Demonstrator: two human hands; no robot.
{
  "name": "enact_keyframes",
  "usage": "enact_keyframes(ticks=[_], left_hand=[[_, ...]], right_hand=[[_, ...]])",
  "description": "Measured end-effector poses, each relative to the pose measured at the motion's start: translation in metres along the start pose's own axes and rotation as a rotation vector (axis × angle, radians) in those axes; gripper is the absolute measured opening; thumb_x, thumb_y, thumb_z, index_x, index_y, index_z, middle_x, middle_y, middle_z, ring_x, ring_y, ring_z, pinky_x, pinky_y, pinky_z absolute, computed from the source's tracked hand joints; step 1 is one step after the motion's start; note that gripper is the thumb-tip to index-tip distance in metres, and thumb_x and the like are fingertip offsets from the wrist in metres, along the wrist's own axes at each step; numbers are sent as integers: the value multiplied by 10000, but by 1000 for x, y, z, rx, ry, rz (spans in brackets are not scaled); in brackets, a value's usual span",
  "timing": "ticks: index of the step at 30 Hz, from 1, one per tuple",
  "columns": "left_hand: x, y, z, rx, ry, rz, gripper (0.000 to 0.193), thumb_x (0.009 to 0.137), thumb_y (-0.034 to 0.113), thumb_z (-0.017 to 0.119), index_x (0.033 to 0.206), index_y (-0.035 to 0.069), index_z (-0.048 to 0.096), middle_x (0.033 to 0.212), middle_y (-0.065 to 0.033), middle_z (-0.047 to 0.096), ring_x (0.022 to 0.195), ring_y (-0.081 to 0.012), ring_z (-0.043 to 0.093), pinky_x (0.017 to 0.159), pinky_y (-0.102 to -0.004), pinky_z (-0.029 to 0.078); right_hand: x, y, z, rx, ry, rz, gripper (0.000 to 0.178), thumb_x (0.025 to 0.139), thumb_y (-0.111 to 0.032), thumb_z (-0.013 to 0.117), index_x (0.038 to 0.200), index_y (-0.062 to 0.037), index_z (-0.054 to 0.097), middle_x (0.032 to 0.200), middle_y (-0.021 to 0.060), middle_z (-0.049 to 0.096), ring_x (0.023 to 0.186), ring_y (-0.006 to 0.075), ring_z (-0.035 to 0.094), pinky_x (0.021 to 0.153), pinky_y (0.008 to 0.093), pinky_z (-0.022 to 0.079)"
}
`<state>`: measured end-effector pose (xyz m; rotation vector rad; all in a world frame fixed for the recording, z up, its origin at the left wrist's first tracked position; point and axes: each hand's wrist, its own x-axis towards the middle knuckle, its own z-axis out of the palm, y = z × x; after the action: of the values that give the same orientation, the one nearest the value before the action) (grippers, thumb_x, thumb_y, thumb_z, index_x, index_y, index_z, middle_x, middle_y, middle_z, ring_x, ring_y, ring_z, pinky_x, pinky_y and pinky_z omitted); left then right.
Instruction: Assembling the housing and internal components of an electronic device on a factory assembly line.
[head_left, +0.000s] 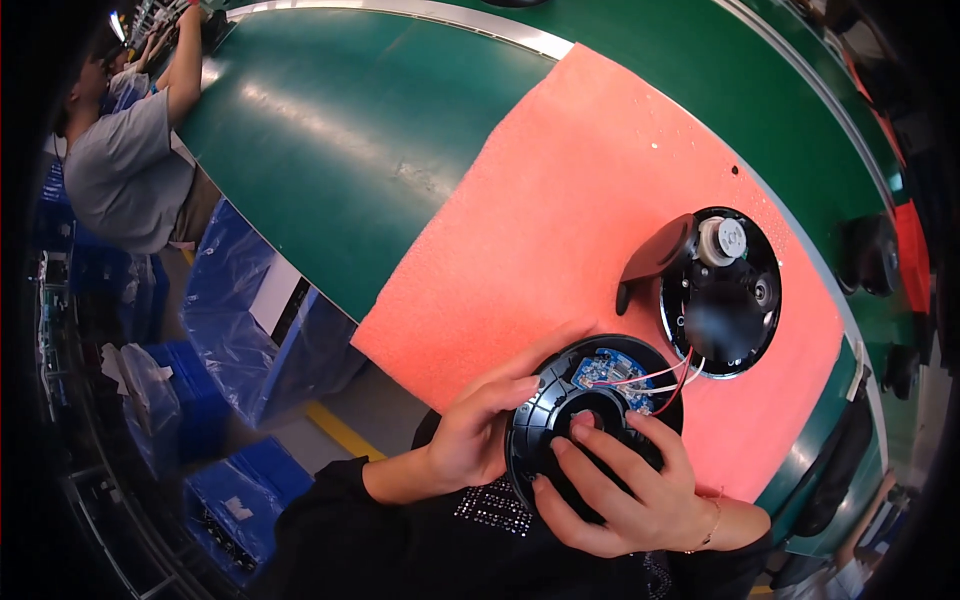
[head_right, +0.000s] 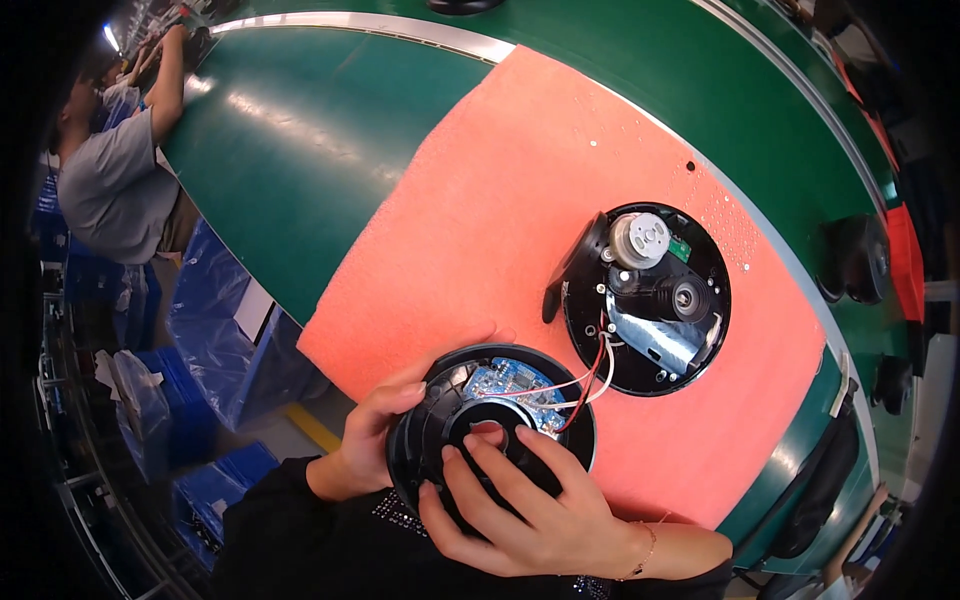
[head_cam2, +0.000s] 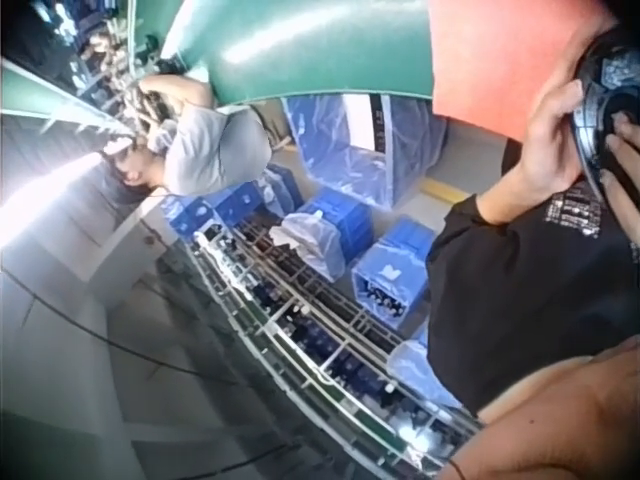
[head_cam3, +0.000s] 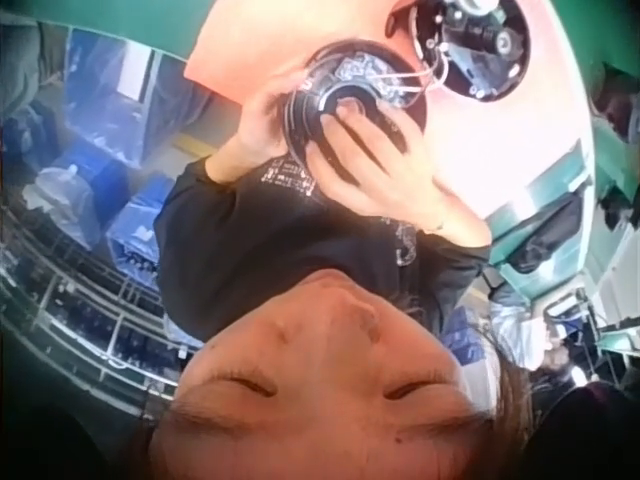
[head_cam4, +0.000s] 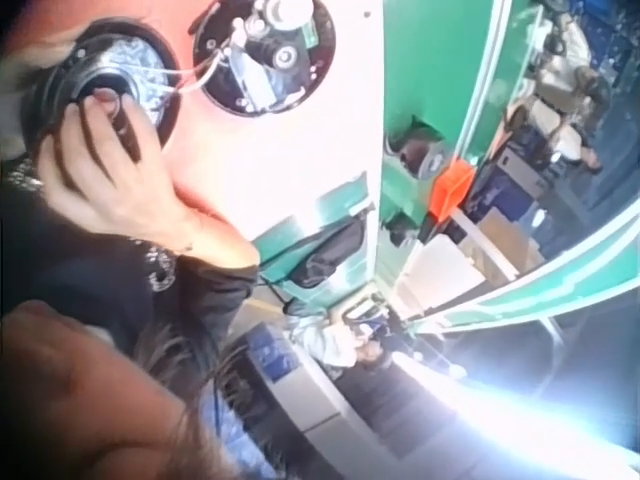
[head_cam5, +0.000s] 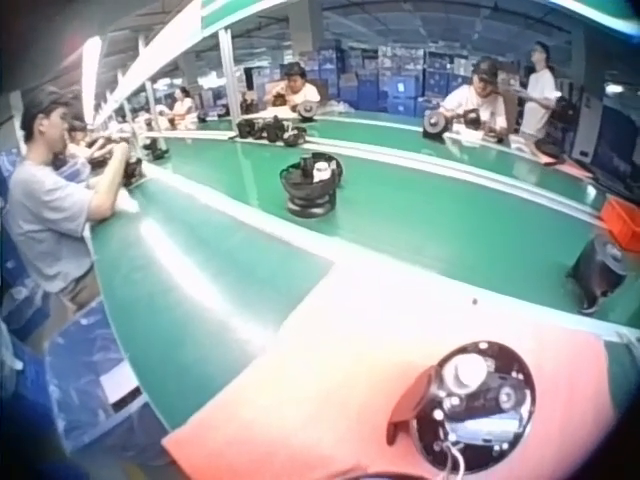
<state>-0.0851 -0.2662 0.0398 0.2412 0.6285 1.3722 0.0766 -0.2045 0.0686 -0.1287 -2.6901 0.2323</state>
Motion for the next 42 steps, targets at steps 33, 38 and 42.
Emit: enact_keyframes(ticks=[33,38,42], left_hand=[[36,7,29,1157,-358,648,470,600,55,772,1040,-11,620,990,-147,625,875,-261,619,723,-333,512],[34,8,31,1200,-355,636,467,595,70,761,1032,-17,623,1077,-182,616,926,-294,617,767,-357,496],[33,6,29,1223,-358,632,480,578,60,753,1031,-33,624,1127,-195,597,933,-299,615,775,-352,491]], right_hand=[[-72,22,-39,608,372,472,621,665,-174,786,1153,55,478,960,205,621,772,261,654,643,310,538],[-69,22,-40,560,380,465,567,674,-186,776,1107,73,518,889,173,649,725,255,660,616,307,537],[-68,23,-42,561,379,455,495,692,-151,751,1080,67,534,902,179,644,739,271,654,629,319,537]])
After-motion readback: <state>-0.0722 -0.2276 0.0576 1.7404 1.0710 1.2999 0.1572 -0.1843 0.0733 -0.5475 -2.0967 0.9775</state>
